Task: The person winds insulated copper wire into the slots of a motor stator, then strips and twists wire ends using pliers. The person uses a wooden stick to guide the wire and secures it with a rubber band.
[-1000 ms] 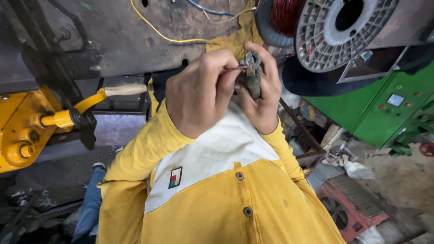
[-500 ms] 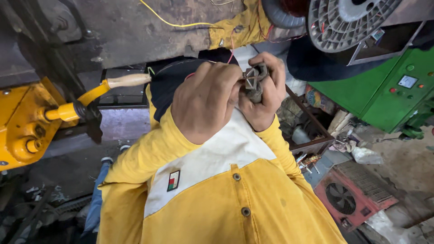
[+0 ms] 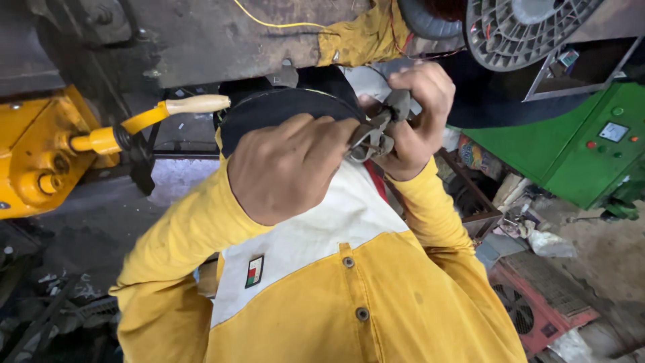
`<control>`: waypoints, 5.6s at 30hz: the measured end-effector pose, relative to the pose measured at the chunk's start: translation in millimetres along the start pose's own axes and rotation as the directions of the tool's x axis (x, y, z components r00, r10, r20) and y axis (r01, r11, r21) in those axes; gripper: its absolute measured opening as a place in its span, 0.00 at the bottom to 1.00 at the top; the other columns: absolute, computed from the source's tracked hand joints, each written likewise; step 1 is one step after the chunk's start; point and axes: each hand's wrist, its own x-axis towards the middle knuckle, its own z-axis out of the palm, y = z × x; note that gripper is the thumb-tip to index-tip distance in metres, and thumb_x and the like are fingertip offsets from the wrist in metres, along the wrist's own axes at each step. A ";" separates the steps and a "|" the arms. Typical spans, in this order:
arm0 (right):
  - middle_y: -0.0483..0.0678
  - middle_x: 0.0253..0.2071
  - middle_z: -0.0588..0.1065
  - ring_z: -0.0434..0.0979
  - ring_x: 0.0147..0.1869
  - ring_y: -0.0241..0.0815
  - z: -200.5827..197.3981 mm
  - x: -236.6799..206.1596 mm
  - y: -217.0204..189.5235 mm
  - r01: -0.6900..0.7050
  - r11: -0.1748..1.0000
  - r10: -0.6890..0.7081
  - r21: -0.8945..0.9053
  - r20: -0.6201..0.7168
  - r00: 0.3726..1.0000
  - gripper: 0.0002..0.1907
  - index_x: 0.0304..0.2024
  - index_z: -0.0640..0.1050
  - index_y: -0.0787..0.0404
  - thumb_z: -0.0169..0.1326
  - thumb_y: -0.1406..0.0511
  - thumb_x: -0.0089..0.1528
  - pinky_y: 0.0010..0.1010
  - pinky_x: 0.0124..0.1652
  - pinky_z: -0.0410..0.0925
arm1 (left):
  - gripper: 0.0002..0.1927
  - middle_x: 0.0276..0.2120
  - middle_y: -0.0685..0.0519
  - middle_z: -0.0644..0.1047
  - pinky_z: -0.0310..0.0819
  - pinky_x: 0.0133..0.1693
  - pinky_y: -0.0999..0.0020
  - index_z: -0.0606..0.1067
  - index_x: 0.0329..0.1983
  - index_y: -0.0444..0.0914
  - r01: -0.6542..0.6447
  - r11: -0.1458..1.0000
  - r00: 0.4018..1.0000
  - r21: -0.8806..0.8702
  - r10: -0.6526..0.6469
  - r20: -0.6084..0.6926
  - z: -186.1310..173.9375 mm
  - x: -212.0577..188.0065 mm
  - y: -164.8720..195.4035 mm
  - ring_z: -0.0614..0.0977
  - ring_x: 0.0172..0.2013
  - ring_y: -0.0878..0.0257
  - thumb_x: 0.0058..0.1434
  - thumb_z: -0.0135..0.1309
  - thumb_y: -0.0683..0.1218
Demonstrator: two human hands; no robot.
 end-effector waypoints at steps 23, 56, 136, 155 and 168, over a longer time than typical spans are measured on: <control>0.57 0.54 0.75 0.77 0.57 0.52 -42.0 19.5 -14.5 -0.636 0.655 0.233 0.408 0.691 0.684 0.11 0.42 0.78 0.70 0.62 0.72 0.58 0.39 0.58 0.69 | 0.06 0.37 0.43 0.80 0.77 0.34 0.60 0.70 0.49 0.35 0.192 0.859 0.980 -0.474 -0.146 0.132 -8.0 -3.7 -4.6 0.84 0.37 0.47 0.78 0.46 0.44; 0.60 0.51 0.74 0.77 0.52 0.54 50.2 -87.1 -18.3 -0.517 0.822 0.460 0.238 0.258 0.850 0.12 0.48 0.71 0.69 0.54 0.64 0.72 0.34 0.55 0.70 | 0.11 0.34 0.46 0.83 0.79 0.40 0.57 0.77 0.40 0.36 0.595 0.713 0.751 -0.370 -0.657 -0.059 127.9 -67.8 -116.1 0.85 0.37 0.47 0.75 0.48 0.45; 0.54 0.39 0.74 0.77 0.42 0.46 60.0 60.8 -126.3 -0.007 0.903 -0.331 0.429 0.708 0.624 0.22 0.43 0.73 0.68 0.41 0.54 0.75 0.29 0.43 0.71 | 0.07 0.25 0.50 0.77 0.71 0.27 0.57 0.75 0.48 0.42 0.650 0.699 0.328 -0.298 -0.612 -0.720 -6.0 -194.0 2.4 0.80 0.24 0.51 0.68 0.57 0.43; 0.54 0.38 0.73 0.75 0.40 0.46 67.0 59.9 -140.4 -0.004 0.949 -0.244 0.316 0.740 0.626 0.14 0.45 0.74 0.71 0.41 0.67 0.67 0.31 0.39 0.68 | 0.07 0.25 0.51 0.78 0.71 0.25 0.56 0.74 0.43 0.41 0.662 0.699 0.309 -0.271 -0.585 -0.750 -6.1 -185.5 -1.7 0.80 0.23 0.51 0.63 0.57 0.43; 0.56 0.41 0.74 0.77 0.36 0.46 63.9 66.7 -144.9 -0.075 0.978 -0.122 0.195 0.823 0.554 0.14 0.45 0.73 0.72 0.44 0.64 0.71 0.31 0.39 0.70 | 0.07 0.26 0.52 0.78 0.72 0.26 0.58 0.74 0.46 0.41 0.660 0.700 0.353 -0.273 -0.609 -0.710 1.6 -185.3 -3.5 0.81 0.25 0.53 0.67 0.58 0.44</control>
